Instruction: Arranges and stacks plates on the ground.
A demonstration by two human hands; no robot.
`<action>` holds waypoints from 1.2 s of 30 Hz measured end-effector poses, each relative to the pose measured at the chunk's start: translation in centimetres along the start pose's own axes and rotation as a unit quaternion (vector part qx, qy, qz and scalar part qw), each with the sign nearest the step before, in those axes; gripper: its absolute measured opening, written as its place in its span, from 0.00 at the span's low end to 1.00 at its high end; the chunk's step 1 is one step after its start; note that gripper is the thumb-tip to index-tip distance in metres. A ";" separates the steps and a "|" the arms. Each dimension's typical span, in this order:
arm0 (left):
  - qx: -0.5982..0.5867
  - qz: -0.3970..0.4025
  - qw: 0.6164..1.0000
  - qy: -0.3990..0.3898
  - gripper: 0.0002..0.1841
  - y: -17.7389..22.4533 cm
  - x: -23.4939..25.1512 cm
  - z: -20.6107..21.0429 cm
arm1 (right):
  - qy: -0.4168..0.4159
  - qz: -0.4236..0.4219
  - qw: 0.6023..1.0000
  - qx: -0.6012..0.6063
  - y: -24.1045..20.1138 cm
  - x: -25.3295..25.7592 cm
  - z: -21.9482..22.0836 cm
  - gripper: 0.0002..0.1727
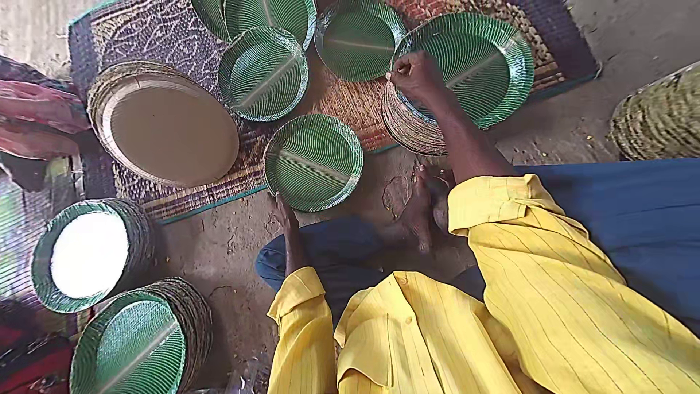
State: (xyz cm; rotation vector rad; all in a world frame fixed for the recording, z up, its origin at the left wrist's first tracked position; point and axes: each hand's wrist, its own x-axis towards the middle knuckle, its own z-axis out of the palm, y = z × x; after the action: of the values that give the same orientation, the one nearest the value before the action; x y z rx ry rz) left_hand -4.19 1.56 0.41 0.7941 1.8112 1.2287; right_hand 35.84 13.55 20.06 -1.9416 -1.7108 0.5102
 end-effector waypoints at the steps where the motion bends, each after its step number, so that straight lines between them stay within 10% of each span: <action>1: 0.000 0.006 1.000 -0.007 0.32 0.1 0.1 0.2 | -0.003 0.031 1.000 0.002 1.0 -0.1 0.1 0.24; 15: 0.215 0.247 0.944 0.047 0.24 -0.1 -0.6 0.7 | -0.074 0.132 0.988 -0.024 4.5 -0.2 2.3 0.24; 29: 0.404 0.343 0.816 -0.232 0.21 -0.2 -4.7 3.7 | -0.065 0.143 0.987 -0.035 4.5 -1.0 2.0 0.18; 36: 0.289 0.363 0.882 -0.078 0.22 -1.0 -3.8 2.3 | 0.010 0.004 0.999 -0.038 -2.5 -3.4 2.5 0.19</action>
State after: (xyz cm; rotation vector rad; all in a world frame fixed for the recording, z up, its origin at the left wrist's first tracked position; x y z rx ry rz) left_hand -0.43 -0.92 -0.06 1.9886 1.8102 0.9833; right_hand 31.91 10.75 19.41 -2.0003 -1.7328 0.4326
